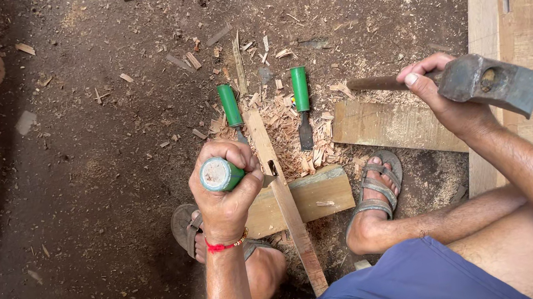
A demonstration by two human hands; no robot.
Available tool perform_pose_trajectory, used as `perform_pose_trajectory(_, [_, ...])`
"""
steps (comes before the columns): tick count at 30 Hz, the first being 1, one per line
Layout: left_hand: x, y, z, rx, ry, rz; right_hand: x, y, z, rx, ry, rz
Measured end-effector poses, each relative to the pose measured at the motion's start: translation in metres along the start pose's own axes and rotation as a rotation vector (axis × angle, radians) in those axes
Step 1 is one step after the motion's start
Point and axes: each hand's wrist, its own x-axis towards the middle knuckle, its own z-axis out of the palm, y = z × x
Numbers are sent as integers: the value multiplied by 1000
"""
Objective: The person uses a mallet to strike a chisel, carving a rectangular hole into a piece of wood held between their feet.
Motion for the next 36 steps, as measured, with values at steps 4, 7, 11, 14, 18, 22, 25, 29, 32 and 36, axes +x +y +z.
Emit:
perform_pose_trajectory(4, [0, -1, 1, 7, -8, 44, 3, -2, 0, -76, 6, -15])
perform_pose_trajectory(7, [0, -2, 4, 10, 0, 32, 2, 0, 4, 56, -5, 6])
perform_pose_trajectory(11, [0, 6, 11, 11, 3, 79, 4, -2, 6, -68, -10, -47])
perform_pose_trajectory(14, [4, 15, 17, -33, 5, 140, 8, -13, 9, -183, -51, -2])
perform_pose_trajectory(18, [4, 24, 14, 118, -67, 136, 14, -45, 19, -320, -178, 185])
perform_pose_trajectory(22, [-4, 8, 8, 88, -102, 140, 6, -74, 22, -591, -333, 152])
perform_pose_trajectory(25, [-11, -1, 2, 66, -131, 113, -21, -99, 11, -403, 99, -296])
perform_pose_trajectory(29, [-17, 1, 0, 134, -107, 88, -47, -126, 1, -371, 220, -553])
perform_pose_trajectory(32, [-21, 4, 6, 140, -163, 86, -55, -137, 0, -365, 257, -677])
perform_pose_trajectory(36, [-23, -2, 21, 310, -257, 53, -67, -137, 2, -286, 215, -821])
